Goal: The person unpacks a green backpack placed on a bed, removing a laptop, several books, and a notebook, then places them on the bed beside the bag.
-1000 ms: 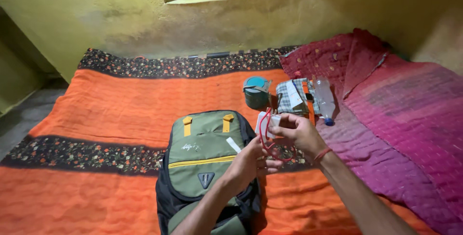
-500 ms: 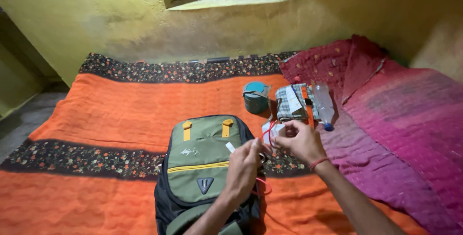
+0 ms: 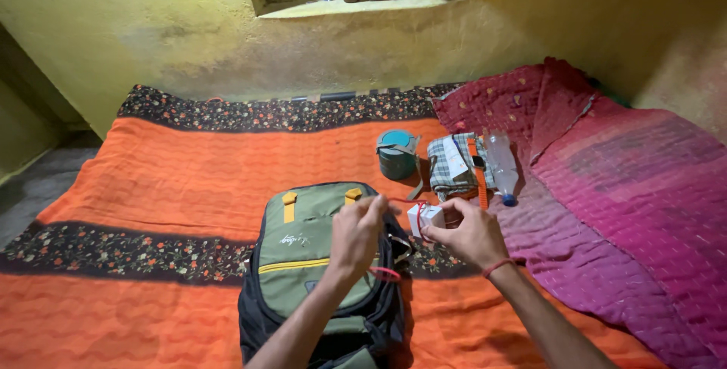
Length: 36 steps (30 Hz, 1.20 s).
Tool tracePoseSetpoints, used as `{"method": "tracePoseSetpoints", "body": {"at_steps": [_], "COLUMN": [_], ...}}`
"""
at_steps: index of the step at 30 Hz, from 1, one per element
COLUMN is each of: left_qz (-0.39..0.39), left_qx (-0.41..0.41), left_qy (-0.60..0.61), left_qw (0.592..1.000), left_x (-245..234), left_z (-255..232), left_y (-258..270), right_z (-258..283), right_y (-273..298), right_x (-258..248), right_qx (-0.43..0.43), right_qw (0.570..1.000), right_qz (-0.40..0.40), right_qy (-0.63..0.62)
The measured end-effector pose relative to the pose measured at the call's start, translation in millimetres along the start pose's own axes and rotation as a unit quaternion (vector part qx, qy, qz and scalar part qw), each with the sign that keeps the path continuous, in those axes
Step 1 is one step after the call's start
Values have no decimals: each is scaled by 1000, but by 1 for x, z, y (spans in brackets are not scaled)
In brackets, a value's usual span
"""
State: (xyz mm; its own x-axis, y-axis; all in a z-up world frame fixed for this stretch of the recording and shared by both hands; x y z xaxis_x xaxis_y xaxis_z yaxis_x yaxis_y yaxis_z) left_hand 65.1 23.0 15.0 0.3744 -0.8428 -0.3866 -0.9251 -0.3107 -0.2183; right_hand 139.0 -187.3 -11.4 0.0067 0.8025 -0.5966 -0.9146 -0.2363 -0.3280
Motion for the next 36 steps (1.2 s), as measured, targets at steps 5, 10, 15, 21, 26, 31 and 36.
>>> {"method": "tracePoseSetpoints", "body": {"at_steps": [5, 10, 15, 21, 26, 31, 36], "left_qz": [26, 125, 198, 328, 395, 495, 470], "left_qx": [60, 5, -66, -94, -119, -133, 3], "left_qy": [-20, 28, 164, 324, 251, 229, -78], "left_qw": [998, 992, 964, 882, 876, 827, 879], "left_x": [8, 45, 84, 129, 125, 106, 82], "left_z": [7, 45, 95, 148, 163, 141, 119], "left_y": [37, 63, 68, 58, 53, 51, 16], "right_z": [-27, -32, -43, -32, -18, -9, -1], "right_y": [5, 8, 14, 21, 29, 42, 42], "right_x": [17, 34, 46, 49, 49, 52, 48], "right_qx": [186, 167, 235, 222, 223, 253, 172], "right_qw": [949, 921, 880, 837, 830, 826, 879], "right_qz": [59, 84, 73, 161, 214, 275, 336], "right_qy": [-246, -341, -405, -473, -465, -422, -291]}}
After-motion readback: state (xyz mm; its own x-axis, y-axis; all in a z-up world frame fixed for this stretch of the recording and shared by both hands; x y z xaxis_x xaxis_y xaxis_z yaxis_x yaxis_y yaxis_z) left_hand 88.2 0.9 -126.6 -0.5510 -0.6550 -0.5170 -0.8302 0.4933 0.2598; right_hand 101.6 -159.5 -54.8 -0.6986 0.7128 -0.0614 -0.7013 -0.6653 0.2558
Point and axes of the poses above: each hand's wrist, its own y-axis away from the middle knuckle, its own x-axis out of the palm, z = x × y, the point moved 8 cm from there along -y, towards the middle knuckle, and after that the axes turned 7 degrees about -y, right-handed, at the moved point
